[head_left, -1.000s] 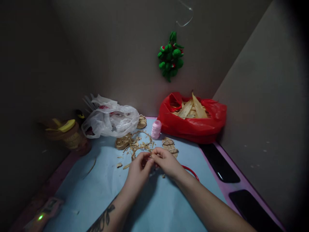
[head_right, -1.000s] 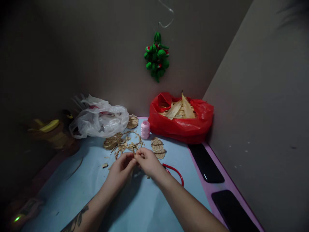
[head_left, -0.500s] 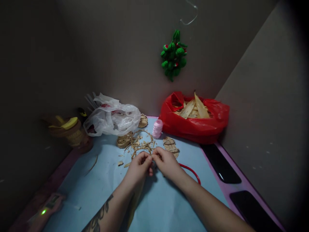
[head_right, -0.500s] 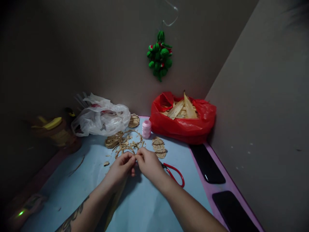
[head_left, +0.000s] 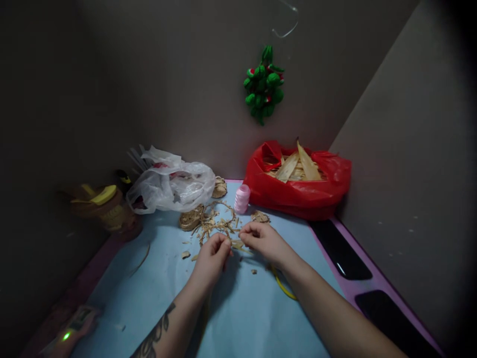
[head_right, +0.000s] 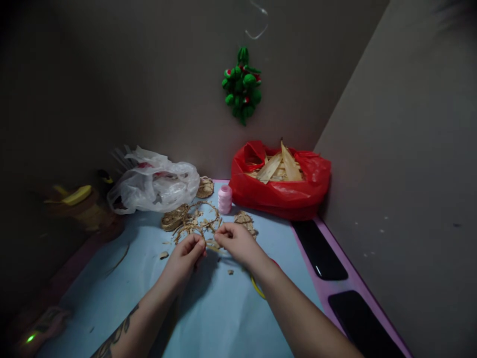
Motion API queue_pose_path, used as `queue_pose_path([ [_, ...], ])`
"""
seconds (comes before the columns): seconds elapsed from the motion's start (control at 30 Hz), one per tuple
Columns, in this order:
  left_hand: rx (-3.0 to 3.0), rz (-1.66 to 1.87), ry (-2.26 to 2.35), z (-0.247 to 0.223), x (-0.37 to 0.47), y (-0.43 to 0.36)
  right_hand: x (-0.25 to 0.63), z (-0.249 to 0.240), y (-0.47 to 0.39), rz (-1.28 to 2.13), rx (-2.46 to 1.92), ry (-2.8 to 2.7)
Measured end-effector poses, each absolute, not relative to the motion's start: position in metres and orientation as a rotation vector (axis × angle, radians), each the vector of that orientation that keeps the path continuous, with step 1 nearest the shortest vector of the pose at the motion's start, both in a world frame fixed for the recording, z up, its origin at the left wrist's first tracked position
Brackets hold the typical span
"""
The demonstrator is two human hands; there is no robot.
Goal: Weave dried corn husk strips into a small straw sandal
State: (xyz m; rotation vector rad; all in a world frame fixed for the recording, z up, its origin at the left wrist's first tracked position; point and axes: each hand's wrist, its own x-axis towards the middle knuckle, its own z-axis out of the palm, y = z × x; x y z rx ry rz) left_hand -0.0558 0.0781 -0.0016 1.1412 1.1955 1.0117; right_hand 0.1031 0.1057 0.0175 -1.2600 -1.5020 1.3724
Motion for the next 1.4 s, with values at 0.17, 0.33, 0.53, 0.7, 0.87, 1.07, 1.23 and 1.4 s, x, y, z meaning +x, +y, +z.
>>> queue_pose_path([
  [0.17,1.17,1.002,1.219,-0.002,-0.056,0.078,0.111,0.028,0.106,1.084,-1.3,-1.436],
  [0.33,1.151,1.019,1.25,-0.003,-0.054,0.077,0.137,0.058,0.102,0.782,-1.317,-1.194],
  [0.53,1.131,1.034,1.247,-0.005,-0.053,0.077,0.244,0.07,0.094,0.24,-1.727,-1.285],
  [0.7,1.168,1.061,1.246,-0.01,-0.051,0.077,0.317,0.015,0.087,0.149,-2.367,-1.678],
  [0.87,1.173,1.052,1.257,-0.012,-0.05,0.076,0.309,-0.032,0.09,0.089,-2.533,-1.633],
  [1.07,1.173,1.065,1.264,-0.007,-0.053,0.078,0.294,-0.031,0.096,0.031,-2.737,-1.513],
  [1.23,1.179,1.063,1.256,-0.008,-0.052,0.077,0.294,-0.031,0.094,-0.005,-2.744,-1.477],
  [1.4,1.203,1.061,1.254,-0.008,-0.053,0.077,0.29,-0.032,0.091,-0.069,-2.758,-1.44],
])
